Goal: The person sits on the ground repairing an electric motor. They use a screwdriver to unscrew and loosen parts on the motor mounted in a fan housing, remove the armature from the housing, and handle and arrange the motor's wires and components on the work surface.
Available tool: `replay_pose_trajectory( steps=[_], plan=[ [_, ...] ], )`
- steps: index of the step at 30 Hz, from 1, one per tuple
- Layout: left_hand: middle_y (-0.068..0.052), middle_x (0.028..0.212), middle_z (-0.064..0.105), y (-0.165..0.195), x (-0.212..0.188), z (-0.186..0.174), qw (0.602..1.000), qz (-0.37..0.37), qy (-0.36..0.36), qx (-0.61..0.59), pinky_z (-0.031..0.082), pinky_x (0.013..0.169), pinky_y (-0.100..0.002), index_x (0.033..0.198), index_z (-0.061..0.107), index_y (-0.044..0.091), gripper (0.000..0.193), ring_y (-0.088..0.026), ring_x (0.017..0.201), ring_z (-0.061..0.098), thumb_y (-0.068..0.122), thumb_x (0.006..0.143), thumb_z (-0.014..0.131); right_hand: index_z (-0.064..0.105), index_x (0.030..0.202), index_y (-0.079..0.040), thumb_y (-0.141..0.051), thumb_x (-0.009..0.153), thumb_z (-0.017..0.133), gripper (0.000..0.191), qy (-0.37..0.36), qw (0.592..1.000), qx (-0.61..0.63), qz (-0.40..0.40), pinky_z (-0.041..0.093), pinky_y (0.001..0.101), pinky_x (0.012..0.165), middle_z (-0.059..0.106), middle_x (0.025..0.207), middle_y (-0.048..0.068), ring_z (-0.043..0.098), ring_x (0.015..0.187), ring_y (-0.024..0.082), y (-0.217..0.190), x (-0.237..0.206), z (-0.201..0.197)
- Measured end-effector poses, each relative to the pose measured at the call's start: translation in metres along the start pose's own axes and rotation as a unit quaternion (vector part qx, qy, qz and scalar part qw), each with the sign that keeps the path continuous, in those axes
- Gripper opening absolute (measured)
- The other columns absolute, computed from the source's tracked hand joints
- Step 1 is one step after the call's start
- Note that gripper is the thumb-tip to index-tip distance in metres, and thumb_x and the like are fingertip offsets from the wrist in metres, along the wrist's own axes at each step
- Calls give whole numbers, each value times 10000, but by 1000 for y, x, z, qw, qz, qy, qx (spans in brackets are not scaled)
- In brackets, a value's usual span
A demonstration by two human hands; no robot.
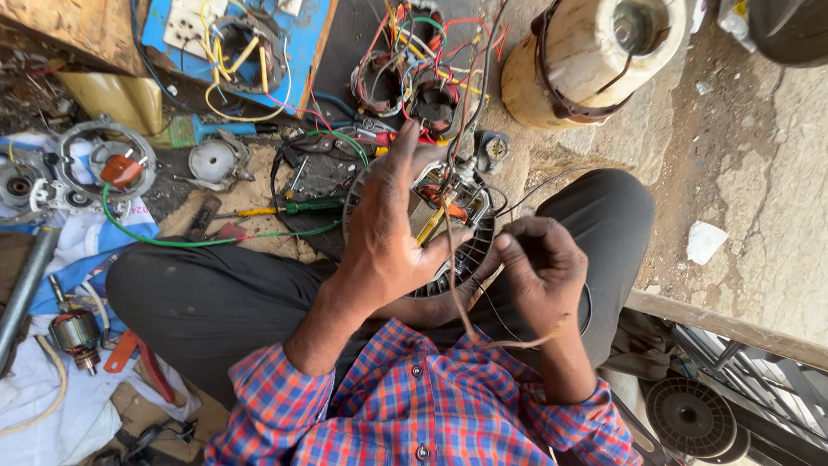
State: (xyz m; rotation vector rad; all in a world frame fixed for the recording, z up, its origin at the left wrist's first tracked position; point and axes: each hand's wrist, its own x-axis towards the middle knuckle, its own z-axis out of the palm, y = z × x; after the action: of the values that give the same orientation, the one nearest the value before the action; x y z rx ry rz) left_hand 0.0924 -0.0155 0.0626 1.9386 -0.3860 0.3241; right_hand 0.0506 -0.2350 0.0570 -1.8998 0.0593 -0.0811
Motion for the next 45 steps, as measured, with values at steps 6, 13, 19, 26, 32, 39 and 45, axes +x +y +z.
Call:
replay_pose_trajectory(
  steps=[6,13,19,26,32,39,45],
  plan=[
    [-21,1010,692,17,30,8,926,-94,23,-364,557,826,-222,1622,274,84,712,-80,890,669,179,1085,731,689,1024,16,-37,950,756,112,-4,1000,0,17,534,219,730,713,902,28,632,812,60,-3,-13,-4],
    [42,939,489,48,52,-24,840,-121,-35,-527,373,674,-188,1556,448,37,467,-38,772,416,169,1127,578,674,1127,38,-63,949,764,224,-22,998,50,5,535,235,821,705,983,38,636,901,86,-42,-7,-7],
    [-123,1174,639,90,8,-10,994,52,0,-94,530,906,-377,1511,482,31,364,-248,1028,624,158,1170,505,570,1373,15,-131,923,771,514,-56,978,180,-84,511,238,981,667,1185,24,622,1096,108,-106,11,-23],
    [-241,1309,639,95,-10,-14,992,106,17,-67,534,1008,-489,1423,506,-23,394,-414,1188,651,128,1067,578,709,1152,27,-111,982,745,222,-44,987,152,-35,556,260,803,724,998,53,678,890,110,-110,7,-13],
    [-120,1129,745,113,-12,-33,999,48,9,-14,584,920,-418,1226,691,69,251,-317,1043,734,75,976,705,688,1145,23,-80,975,708,199,-69,896,438,39,568,304,734,735,994,116,710,866,181,-90,-4,-12],
    [-125,1138,668,126,-7,-32,978,173,87,81,526,930,-474,1074,654,50,337,-349,1046,668,103,787,821,663,1146,27,-23,986,694,170,-61,865,495,52,571,330,848,720,1038,119,696,937,191,-85,-10,-4],
    [-91,1129,667,125,-10,-39,986,50,71,-144,563,961,-391,1088,656,67,220,-305,1049,674,37,900,766,669,1140,5,-103,964,732,215,7,887,458,57,558,311,794,685,952,92,652,850,161,-86,-4,-15]
  ],
)
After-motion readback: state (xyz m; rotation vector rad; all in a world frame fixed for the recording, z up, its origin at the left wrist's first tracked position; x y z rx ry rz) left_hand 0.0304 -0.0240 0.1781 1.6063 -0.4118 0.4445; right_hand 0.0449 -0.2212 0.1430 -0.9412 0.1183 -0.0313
